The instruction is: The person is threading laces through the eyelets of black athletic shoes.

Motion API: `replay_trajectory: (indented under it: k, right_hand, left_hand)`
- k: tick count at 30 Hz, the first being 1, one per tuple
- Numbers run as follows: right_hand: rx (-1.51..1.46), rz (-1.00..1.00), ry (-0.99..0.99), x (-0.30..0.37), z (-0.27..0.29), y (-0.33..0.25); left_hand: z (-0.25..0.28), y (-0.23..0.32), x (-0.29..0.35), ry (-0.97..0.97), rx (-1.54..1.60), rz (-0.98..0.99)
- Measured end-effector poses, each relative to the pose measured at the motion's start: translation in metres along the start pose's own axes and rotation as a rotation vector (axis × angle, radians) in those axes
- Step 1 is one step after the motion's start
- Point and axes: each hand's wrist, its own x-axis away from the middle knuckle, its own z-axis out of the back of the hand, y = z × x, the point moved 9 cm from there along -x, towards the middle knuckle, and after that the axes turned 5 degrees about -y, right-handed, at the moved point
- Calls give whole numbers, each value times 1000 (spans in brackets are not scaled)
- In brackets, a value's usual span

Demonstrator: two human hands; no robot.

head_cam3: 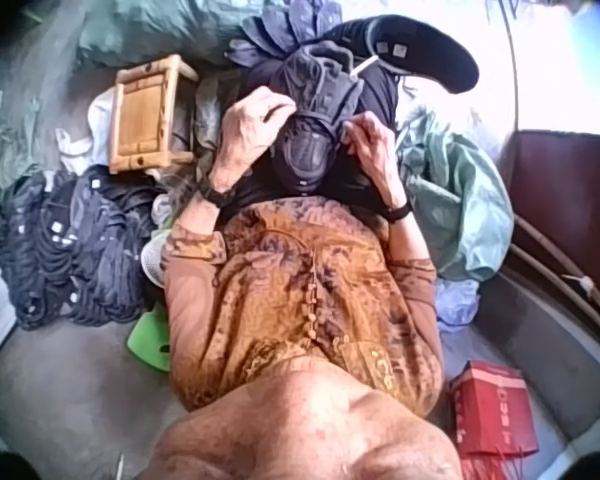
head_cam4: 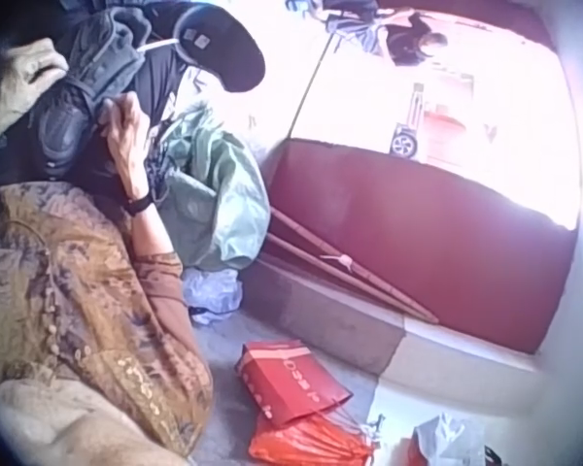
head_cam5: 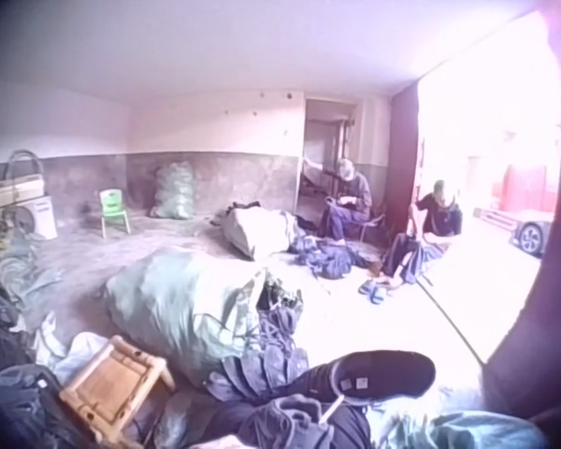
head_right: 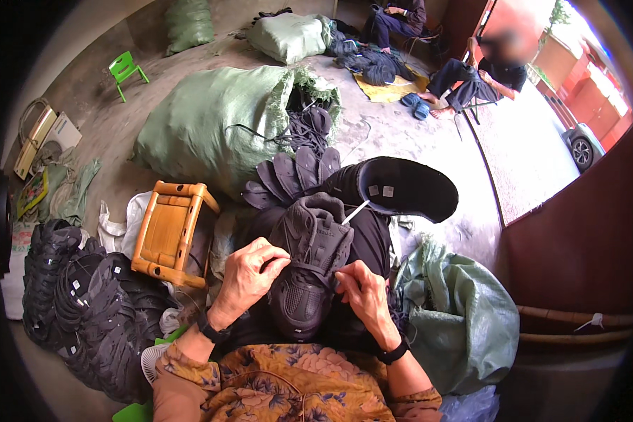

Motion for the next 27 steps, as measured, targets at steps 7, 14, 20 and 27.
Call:
replay_trajectory:
  k: [7,14,20,27]
  right_hand:
    - [-1,-3,-6,-1,0,-1]
    - [-16,-8,13,-2,1,0]
    - [752,490,136,1,3,-58]
    - [912,784,-245,-16,-6,-70]
  left_hand:
    - [-16,25,-5,-52,-464,-198]
    - [-45,51,-3,-136,-784,-411]
    - [-40,62,-8,-327,-852,-759]
    - [-47,54,-10,-499,-811,-915]
